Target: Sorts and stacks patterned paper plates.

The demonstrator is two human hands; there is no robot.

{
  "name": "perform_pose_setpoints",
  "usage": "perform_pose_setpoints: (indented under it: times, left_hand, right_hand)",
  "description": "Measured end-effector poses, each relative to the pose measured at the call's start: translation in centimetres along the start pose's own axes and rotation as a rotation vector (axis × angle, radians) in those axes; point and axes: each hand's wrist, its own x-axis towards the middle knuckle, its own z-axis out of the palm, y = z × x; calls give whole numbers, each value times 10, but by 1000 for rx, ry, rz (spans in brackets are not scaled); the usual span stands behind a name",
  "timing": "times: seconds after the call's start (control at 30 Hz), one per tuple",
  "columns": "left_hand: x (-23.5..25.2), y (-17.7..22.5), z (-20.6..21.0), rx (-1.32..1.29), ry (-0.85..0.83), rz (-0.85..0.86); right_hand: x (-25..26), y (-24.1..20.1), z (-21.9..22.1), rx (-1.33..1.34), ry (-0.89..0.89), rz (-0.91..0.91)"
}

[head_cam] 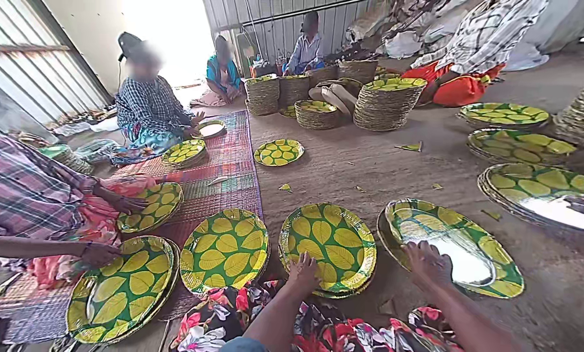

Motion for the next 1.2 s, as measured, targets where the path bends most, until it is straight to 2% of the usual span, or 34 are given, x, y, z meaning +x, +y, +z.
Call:
perform_pose_setpoints:
  times: [0.07, 0.1, 0.17, 0.23, 0.3, 0.33, 0.37, 0.43, 0.5, 0.57, 0.63, 0.67, 0.77, 0.83, 0.93, 1.0, 1.1, 1.17, 1.2]
  left_hand:
    - [-1, -2, -2, -82, 64, -11]
    - [-2, -4, -5, -175, 157, -32]
    - [-4, -7, -14, -415, 445, -130]
    - [-5, -14, -28, -659, 643, -273]
    - [-3, -27, -32, -888, 664, -396]
    - [-2, -33, -31, -972, 619, -458]
    - [-1, -36, -28, -1024, 543, -512]
    - [1, -40, -23, -1056, 427, -554]
    - [3, -39, -21, -1028, 382, -547]
    - [3, -36, -22, -960, 329, -535]
    - [0, -29, -32, -887, 280, -470]
    - [-5, -23, -40, -854, 278, -428]
    - [-22, -15, -74, -892, 403, -309]
    - [-41, -24, -108, -900, 533, -249]
    - [-84, -61, -158, -847, 724, -176]
    - [-126, -96, -180, -795, 855, -158]
    - [-174, -158, -175, -609, 1010, -319]
    - [-191, -194, -143, -287, 956, -455]
    - [-192, -213, -115, -108, 910, -476]
  right_hand:
    - [-7, -13, -14, 106, 170, -123]
    - [-12, -21, -16, 151, 220, -223]
    - [-23, -37, -5, 207, 212, -481]
    - [-36, -54, 11, 205, 0, -735]
    - [-39, -65, 28, 96, -344, -869]
    - [-38, -66, 33, 2, -484, -860]
    - [-36, -65, 36, -42, -533, -817]
    - [-34, -58, 30, -56, -446, -599]
    - [-26, -53, 23, -14, -350, -266]
    - [-21, -45, 22, 122, -416, -13]
    - [-21, -37, 24, 372, -505, 138]
    - [-21, -36, 22, 463, -492, 177]
    - [-20, -44, -3, 527, -301, 119]
    - [-21, -71, -30, 560, -189, 30]
    - [-27, -136, -58, 739, -45, -118]
    - [-28, -190, -66, 866, -39, -182]
    - [-38, -267, -50, 914, -137, -258]
    - [-50, -311, -26, 772, -280, -280]
    - [-58, -328, -8, 649, -380, -291]
